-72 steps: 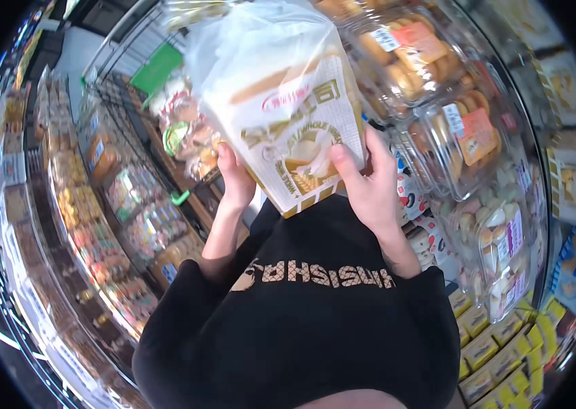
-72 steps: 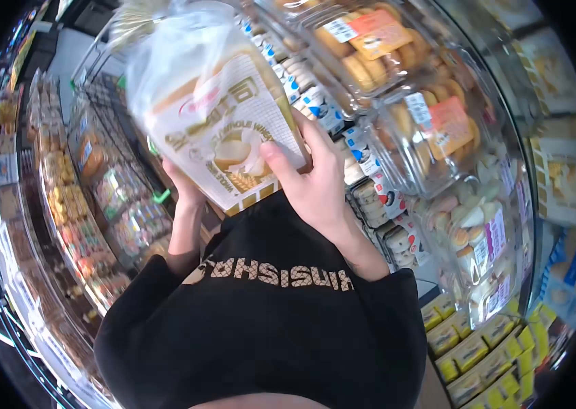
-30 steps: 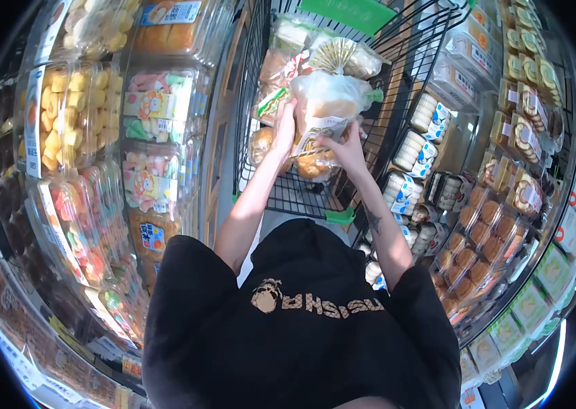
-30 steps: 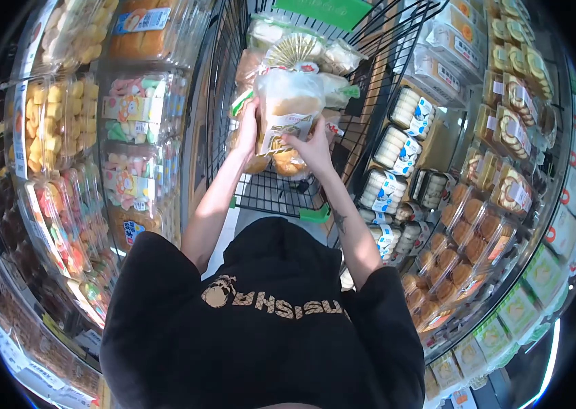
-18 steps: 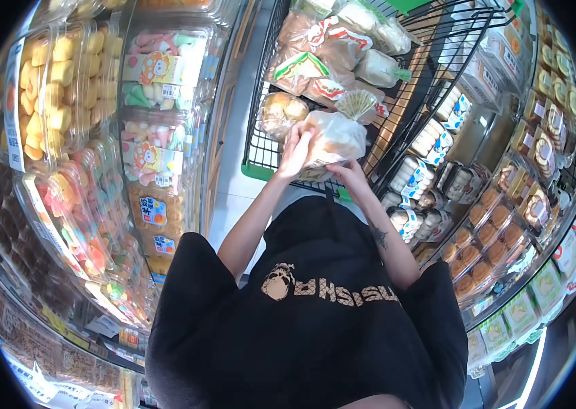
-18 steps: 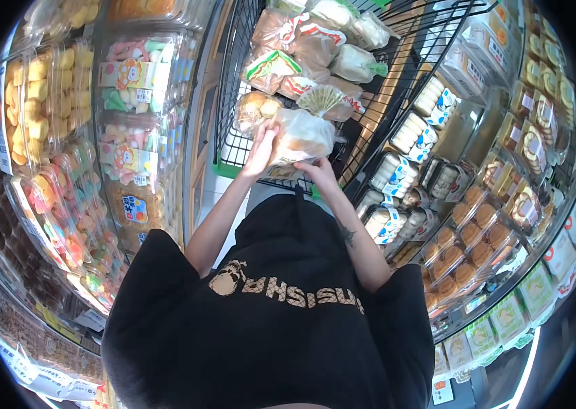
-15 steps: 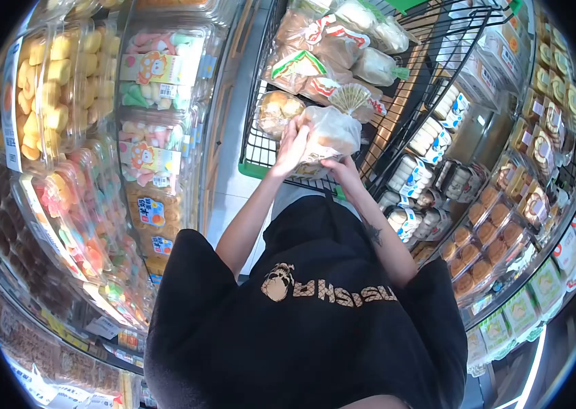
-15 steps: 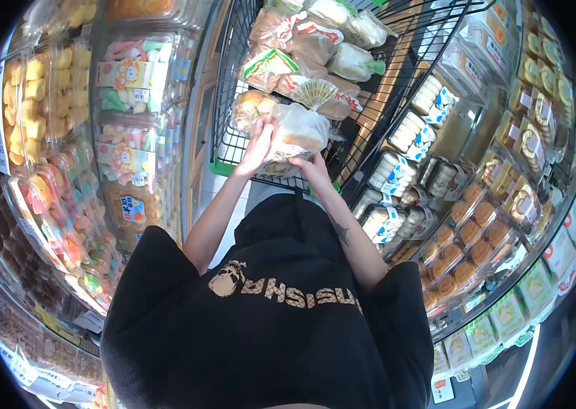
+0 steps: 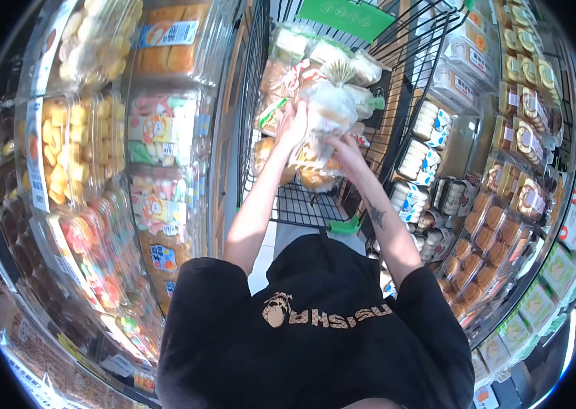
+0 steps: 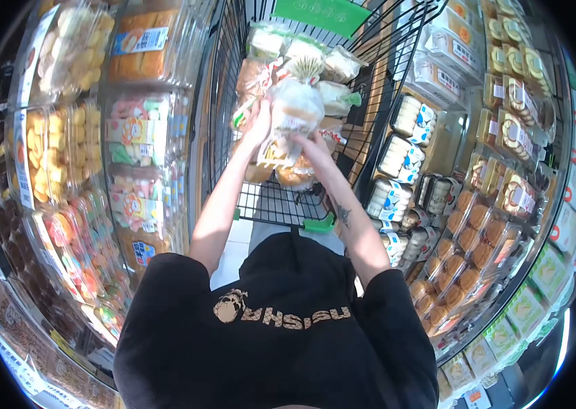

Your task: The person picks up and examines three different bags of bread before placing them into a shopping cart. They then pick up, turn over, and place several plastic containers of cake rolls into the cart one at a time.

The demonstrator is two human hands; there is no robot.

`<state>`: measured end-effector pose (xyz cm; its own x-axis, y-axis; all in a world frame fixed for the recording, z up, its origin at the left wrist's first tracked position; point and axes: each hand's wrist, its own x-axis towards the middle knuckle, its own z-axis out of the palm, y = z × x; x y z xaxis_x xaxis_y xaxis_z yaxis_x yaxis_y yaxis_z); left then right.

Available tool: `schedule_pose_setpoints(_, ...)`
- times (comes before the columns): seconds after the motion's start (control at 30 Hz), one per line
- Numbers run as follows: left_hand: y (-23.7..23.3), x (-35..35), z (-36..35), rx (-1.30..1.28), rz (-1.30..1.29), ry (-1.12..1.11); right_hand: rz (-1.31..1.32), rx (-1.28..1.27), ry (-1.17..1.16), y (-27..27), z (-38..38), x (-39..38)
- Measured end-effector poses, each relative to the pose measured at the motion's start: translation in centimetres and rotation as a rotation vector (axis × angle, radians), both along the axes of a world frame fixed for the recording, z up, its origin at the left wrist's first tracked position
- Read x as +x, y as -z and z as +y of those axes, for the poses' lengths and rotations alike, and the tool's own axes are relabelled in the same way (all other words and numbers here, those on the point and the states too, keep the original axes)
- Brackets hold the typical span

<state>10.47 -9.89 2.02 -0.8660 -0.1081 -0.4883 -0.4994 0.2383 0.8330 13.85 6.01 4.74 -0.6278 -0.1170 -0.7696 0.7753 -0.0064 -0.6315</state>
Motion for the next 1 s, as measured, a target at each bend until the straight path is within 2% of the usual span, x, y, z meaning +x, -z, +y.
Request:
schedule_pose_setpoints(0.13,-1.4,-8.6,-1.0,-0.069,0.113,0.128,0.078,-0.029,0.061,-1.3,-1.4,-6.5)
schedule_pose_setpoints(0.2,-4.8,-12.0,-1.1,-0.16,0.054,0.178,0.088,-0.042,0.086,-1.0,-1.9,-9.5)
schedule_pose_setpoints(0.27,-4.6,-16.0,-1.2,-0.255,0.182,0.314,0.036,-0.207,0.107,-0.7,-2.5,-12.2)
schedule_pose_setpoints(0.3,-5.7,-17.0,-1.1,-0.273,0.208,0.371,0.039,-0.211,0.11,-0.9,-3.1,-13.6)
schedule_pose_setpoints(0.37,-8.3,-19.0,-0.7,-0.366,0.331,0.477,0.029,-0.411,0.398,-1.5,-4.2,-15.7)
schedule_pose_setpoints(0.4,-8.9,-19.6,-0.5,-0.441,0.426,0.528,0.028,-0.417,0.402,-1.3,-4.5,-15.9)
schedule_pose_setpoints(0.43,-9.2,-19.4,0.2,-0.429,0.583,0.432,0.025,-0.6,0.475,-1.0,-4.7,-15.8)
schedule_pose_setpoints(0.47,-9.2,-18.3,0.8,-0.433,0.578,0.442,0.022,-0.783,0.549,-0.7,-4.8,-15.6)
schedule_pose_setpoints(0.53,-8.1,-15.6,1.6,-0.502,0.824,0.293,-0.042,-0.682,0.643,-1.8,-5.3,-13.2)
schedule_pose_setpoints(0.6,-6.4,-10.6,1.9,-0.331,0.714,0.332,0.065,-0.564,0.421,-1.2,-4.6,-9.0)
schedule_pose_setpoints(0.67,-2.9,-5.1,1.8,-0.176,0.527,0.37,0.192,0.053,-0.021,0.3,-2.3,-2.9)
schedule_pose_setpoints(0.7,-0.8,-2.0,1.6,-0.117,0.56,0.367,0.49,0.229,-0.092,4.5,-0.8,1.4)
schedule_pose_setpoints(0.73,-2.1,0.8,1.4,0.034,0.164,0.415,0.635,0.421,-0.131,2.6,-0.2,5.0)
schedule_pose_setpoints(0.77,0.7,4.6,1.2,-0.105,0.398,0.449,0.829,0.59,-0.29,1.8,1.4,8.2)
schedule_pose_setpoints(0.8,2.2,7.9,1.1,0.015,0.274,0.471,0.812,0.629,-0.363,-0.2,2.2,10.7)
schedule_pose_setpoints(0.87,4.6,13.8,0.8,0.054,0.213,0.588,0.816,0.701,-0.581,-2.0,4.1,15.5)
schedule_pose_setpoints(0.93,2.4,17.7,1.3,0.156,0.155,0.593,0.682,0.712,-0.645,-2.2,5.2,19.7)
schedule_pose_setpoints(1.0,1.2,19.9,1.7,0.224,-0.051,0.628,0.668,0.685,-0.581,-1.9,5.7,21.9)
